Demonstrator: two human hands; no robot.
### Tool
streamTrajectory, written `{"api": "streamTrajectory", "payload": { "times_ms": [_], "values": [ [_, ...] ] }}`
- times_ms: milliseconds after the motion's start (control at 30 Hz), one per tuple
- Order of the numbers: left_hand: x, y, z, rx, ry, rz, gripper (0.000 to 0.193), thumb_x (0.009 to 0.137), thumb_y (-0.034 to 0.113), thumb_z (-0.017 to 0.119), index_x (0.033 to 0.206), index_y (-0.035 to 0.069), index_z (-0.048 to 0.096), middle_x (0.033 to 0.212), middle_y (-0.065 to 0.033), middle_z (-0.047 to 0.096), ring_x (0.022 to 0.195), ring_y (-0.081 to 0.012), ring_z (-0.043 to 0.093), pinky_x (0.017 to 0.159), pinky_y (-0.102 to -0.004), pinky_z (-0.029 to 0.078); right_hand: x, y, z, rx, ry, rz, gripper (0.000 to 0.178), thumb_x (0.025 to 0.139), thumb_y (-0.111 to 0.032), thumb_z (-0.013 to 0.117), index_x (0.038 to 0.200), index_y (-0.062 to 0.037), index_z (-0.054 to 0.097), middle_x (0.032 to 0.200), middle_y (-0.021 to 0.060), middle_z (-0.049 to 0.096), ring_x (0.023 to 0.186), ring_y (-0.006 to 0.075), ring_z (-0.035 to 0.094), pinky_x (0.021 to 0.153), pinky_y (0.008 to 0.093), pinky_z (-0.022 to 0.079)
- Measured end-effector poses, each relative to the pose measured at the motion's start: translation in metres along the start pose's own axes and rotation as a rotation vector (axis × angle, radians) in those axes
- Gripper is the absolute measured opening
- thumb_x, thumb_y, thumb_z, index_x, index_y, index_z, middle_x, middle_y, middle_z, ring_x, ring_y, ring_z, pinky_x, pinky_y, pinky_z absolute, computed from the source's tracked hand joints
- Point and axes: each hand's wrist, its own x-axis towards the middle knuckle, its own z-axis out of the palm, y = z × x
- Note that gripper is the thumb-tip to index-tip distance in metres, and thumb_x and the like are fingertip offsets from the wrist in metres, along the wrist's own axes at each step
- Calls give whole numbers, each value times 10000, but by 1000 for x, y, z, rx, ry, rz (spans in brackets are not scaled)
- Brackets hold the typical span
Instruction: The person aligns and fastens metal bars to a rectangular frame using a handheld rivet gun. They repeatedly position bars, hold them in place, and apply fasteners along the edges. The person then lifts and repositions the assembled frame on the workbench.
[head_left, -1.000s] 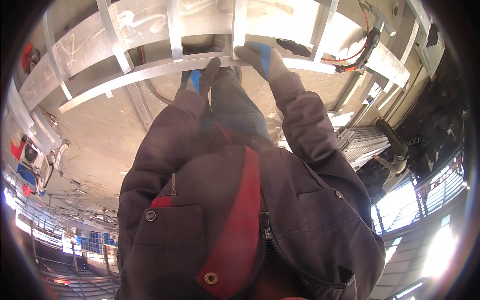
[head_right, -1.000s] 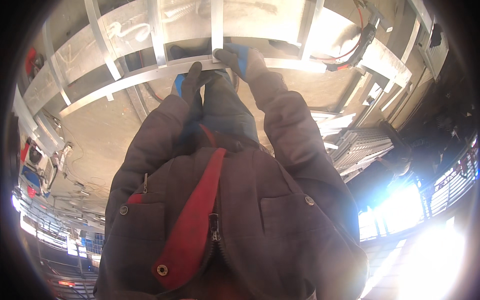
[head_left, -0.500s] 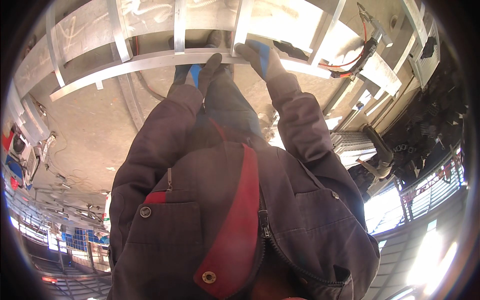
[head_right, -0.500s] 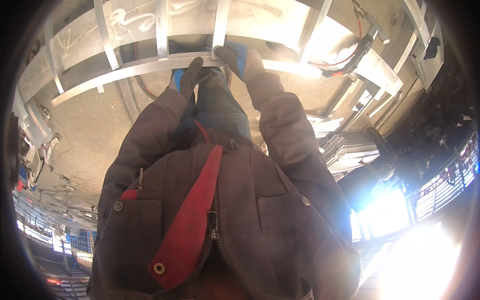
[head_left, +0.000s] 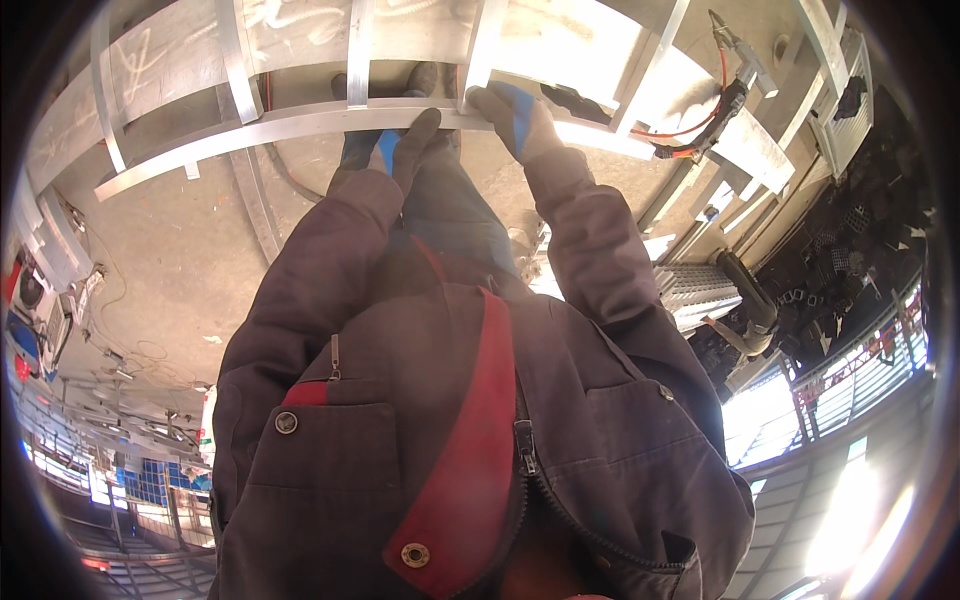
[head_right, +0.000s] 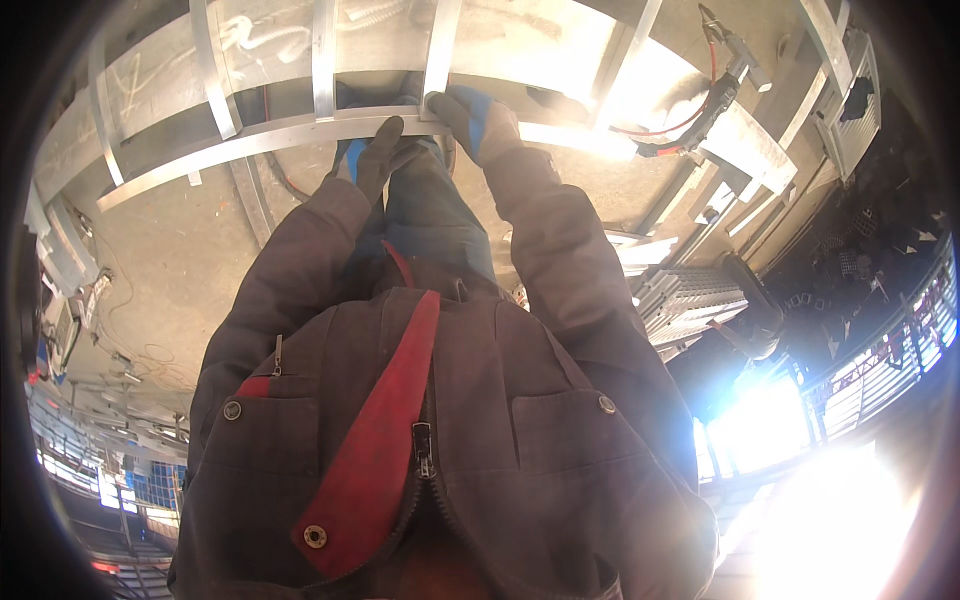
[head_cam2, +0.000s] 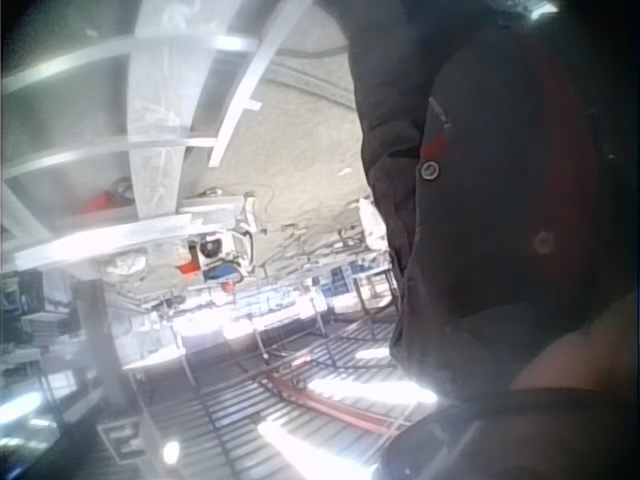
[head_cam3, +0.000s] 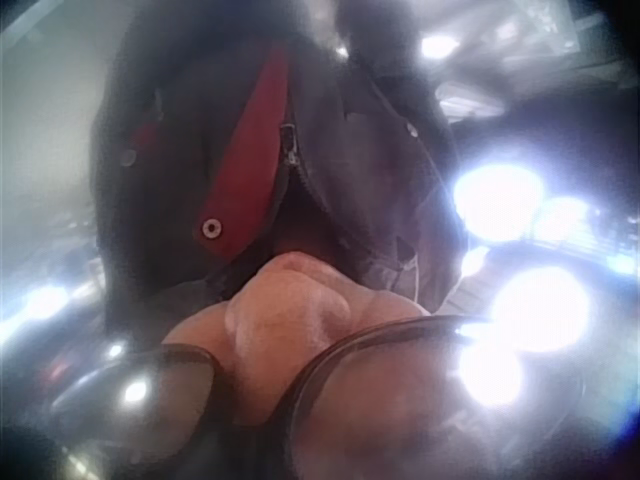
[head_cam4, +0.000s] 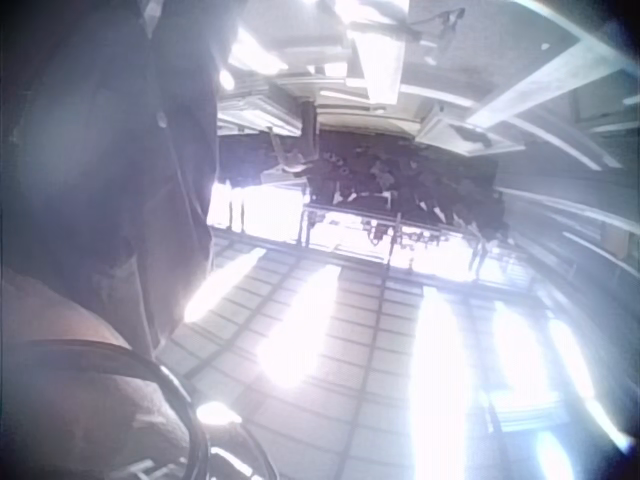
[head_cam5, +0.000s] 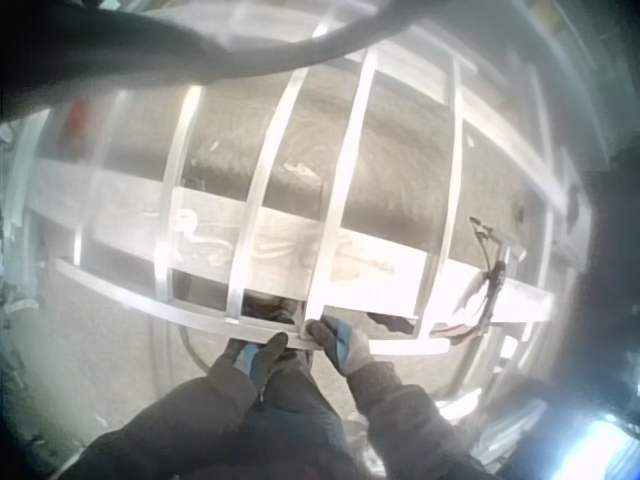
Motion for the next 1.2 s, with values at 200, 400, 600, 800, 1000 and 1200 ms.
{"api": "streamTrajectory", "payload": {
  "times_ms": [200, 400, 600, 800, 1000, 1200],
  "values": [
    [-3, 3, 4, 4, -5, 31, 605, 1016, 308, 668, 1465, -35, 452, 1396, -181, 558, 1242, -287, 603, 1066, -389, 547, 5, 1, 0, -58, -20, 24, 525, 972, -592, 545, 1172, -149, 742, 1092, 138, 742, 1046, 322, 672, 945, 421, 498],
    [-6, 7, 8, 3, 56, -15, 587, 1014, 300, 671, 1447, -40, 467, 1385, -183, 562, 1211, -286, 620, 1059, -373, 555, 8, 3, -2, -81, -45, 47, 515, 978, -577, 556, 1206, -151, 733, 1129, 136, 740, 1080, 322, 672, 962, 426, 497],
    [-9, 9, 10, 28, 45, 15, 567, 1016, 289, 671, 1428, -48, 478, 1379, -195, 562, 1214, -287, 619, 1070, -373, 551, 8, 2, -3, -42, -62, 17, 494, 980, -559, 571, 1211, -152, 732, 1131, 132, 741, 1086, 312, 674, 961, 418, 498],
    [-4, 6, 5, 37, 41, -28, 567, 1022, 293, 663, 1431, -53, 475, 1387, -196, 553, 1240, -298, 604, 1069, -374, 552, 4, -8, -6, -101, -41, 38, 479, 989, -523, 588, 1214, -121, 721, 1081, 113, 727, 1006, 266, 651, 941, 391, 492],
    [-4, 4, 5, 45, 61, -23, 556, 1027, 275, 657, 1434, -56, 473, 1388, -205, 559, 1215, -299, 623, 1057, -381, 569, 12, -8, -10, -186, -71, -3, 507, 977, -556, 594, 1254, -153, 726, 1127, 114, 746, 1024, 281, 677, 960, 403, 506],
    [-8, 9, 10, 13, 51, 25, 538, 1032, 245, 646, 1432, -67, 468, 1366, -226, 573, 1201, -314, 639, 1042, -378, 586, 22, -2, -10, -203, -123, -29, 506, 973, -553, 608, 1260, -153, 728, 1117, 108, 749, 998, 266, 678, 951, 399, 511]
  ]
}}
